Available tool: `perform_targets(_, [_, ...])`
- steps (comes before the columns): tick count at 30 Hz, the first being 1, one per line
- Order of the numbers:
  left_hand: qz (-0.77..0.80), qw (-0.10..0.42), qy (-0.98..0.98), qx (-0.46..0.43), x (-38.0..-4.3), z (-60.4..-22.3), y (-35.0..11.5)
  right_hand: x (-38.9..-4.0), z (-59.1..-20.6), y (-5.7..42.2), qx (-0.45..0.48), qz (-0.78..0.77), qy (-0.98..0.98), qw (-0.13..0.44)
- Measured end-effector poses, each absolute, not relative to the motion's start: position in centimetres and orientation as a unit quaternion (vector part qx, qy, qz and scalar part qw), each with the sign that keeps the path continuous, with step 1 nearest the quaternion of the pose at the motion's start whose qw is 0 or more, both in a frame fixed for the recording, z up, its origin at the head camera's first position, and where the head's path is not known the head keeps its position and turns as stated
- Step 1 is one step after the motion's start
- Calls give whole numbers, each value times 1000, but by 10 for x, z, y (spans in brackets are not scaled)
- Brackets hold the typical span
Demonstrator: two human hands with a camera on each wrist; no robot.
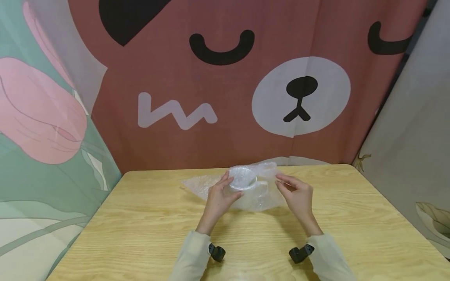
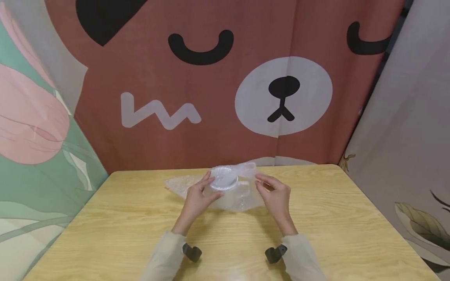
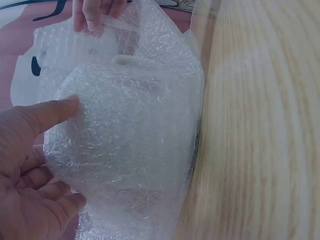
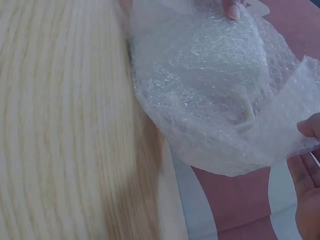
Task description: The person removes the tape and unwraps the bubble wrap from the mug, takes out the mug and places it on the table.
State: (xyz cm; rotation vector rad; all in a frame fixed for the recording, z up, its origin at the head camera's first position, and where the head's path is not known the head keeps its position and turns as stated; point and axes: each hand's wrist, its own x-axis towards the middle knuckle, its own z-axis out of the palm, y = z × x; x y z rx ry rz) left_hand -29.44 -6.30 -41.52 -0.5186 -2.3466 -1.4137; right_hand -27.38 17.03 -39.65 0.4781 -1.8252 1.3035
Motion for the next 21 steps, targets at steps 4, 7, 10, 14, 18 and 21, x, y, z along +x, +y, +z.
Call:
perform_targets(4, [-505, 174, -826, -181, -294, -415, -63, -271, -394, 173, 154, 560, -714, 392])
perform_targets(7, [-509, 170, -825, -179, -294, -415, -64, -271, -394, 175, 123, 592, -704, 374])
perform_targets(10, [-509, 168, -826, -176, -293, -414, -64, -272, -394, 176, 101, 616, -691, 363])
perform_targets(14, [-506, 173, -827, -174, -292, -412, -63, -274, -394, 177, 87, 632, -680, 362])
perform_targets(18, [-503, 176, -829, -172, -293, -413, -64, -276, -396, 179, 78, 642, -671, 363])
perform_targets(21, [-503, 173, -830, -170, -293, -413, -63, -275, -396, 180, 71, 645, -671, 359])
